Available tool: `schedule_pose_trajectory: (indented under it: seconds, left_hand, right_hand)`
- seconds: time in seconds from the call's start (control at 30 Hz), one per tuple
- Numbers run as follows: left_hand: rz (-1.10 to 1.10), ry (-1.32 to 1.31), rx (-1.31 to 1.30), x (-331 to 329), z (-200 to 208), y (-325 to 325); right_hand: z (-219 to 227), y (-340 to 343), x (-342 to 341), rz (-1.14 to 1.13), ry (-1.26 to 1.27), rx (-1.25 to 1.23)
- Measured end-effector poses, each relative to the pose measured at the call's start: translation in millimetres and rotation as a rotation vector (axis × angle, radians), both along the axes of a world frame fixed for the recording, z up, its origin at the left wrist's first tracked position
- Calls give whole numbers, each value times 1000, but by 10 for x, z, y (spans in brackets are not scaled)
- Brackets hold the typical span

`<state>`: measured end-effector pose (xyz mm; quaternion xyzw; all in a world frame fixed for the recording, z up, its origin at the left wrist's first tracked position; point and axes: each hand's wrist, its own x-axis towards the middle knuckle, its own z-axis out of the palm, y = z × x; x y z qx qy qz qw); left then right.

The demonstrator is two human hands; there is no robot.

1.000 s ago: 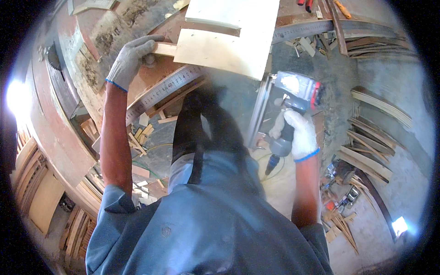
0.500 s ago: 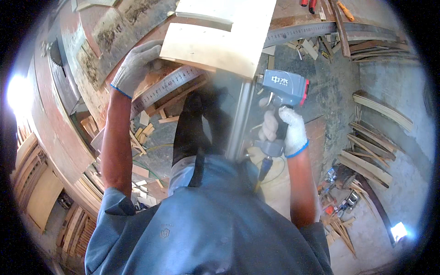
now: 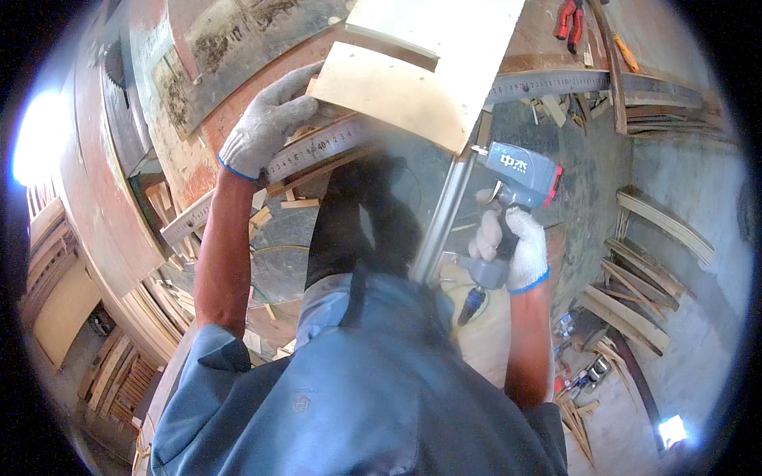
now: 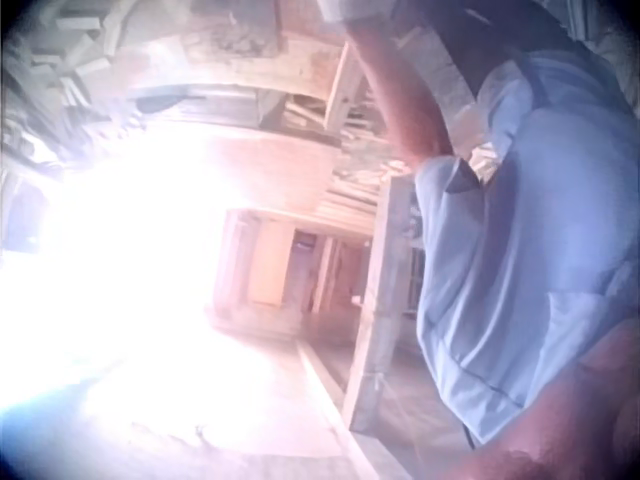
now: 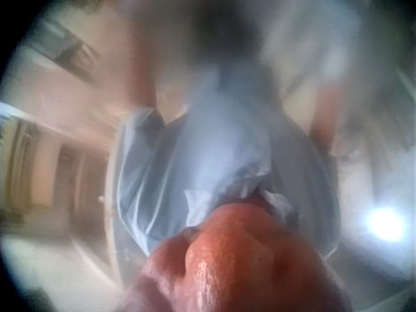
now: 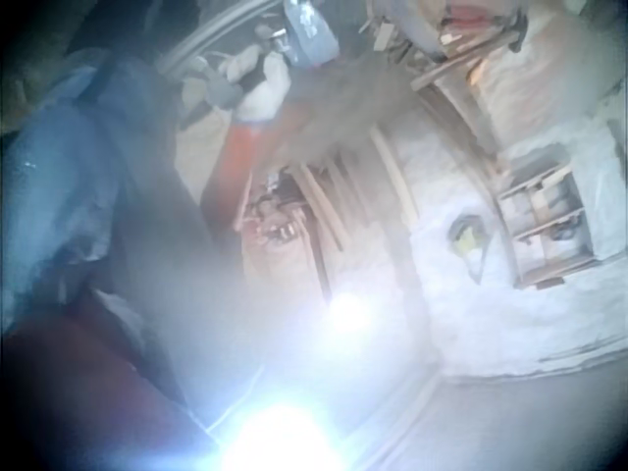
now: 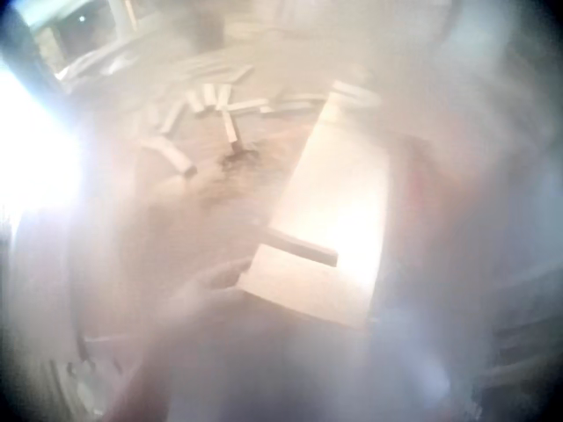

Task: The person assembles a wooden structure by attaching small wooden pieces to a larger board using a nail gun. They repeatedly pick up pieces, align them, and fasten them in place.

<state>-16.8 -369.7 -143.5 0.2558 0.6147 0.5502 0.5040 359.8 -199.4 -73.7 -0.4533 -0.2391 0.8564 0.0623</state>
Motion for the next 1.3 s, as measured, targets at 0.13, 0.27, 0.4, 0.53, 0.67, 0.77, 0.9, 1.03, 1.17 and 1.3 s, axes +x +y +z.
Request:
schedule_pose_trajectory:
  seconds: [0.13, 0.27, 0.4, 0.53, 0.67, 0.77, 0.9, 1.03, 1.17, 1.3]
  left_hand:
    - [8, 72, -27, 32, 33, -23]
    - [-3, 41, -25, 39, 53, -13]
    - [-43, 37, -6, 16, 46, -3]
    - [-75, -104, 43, -18, 27, -25]
    - [-90, -124, 50, -34, 14, -5]
    - [-92, -156, 64, -32, 1, 2]
    - [-91, -156, 88, -58, -91, -16]
    - [-94, -76, 68, -65, -139, -38]
    - [-80, -70, 85, -60, -206, -42]
    - [-79, -175, 110, -92, -246, -84]
  right_hand:
    - [27, 5, -25, 14, -23, 6]
    - [41, 4, -32, 8, -27, 1]
    - [59, 14, -41, 18, -39, 15]
    - [95, 15, -63, 31, -51, 36]
    - [99, 15, -66, 19, -52, 33]
    - [129, 17, -74, 30, -94, 51]
    - [147, 1, -102, 38, -85, 75]
    - [143, 25, -91, 44, -63, 63]
    - [152, 40, -83, 67, -62, 75]
    - [205, 52, -84, 99, -90, 123]
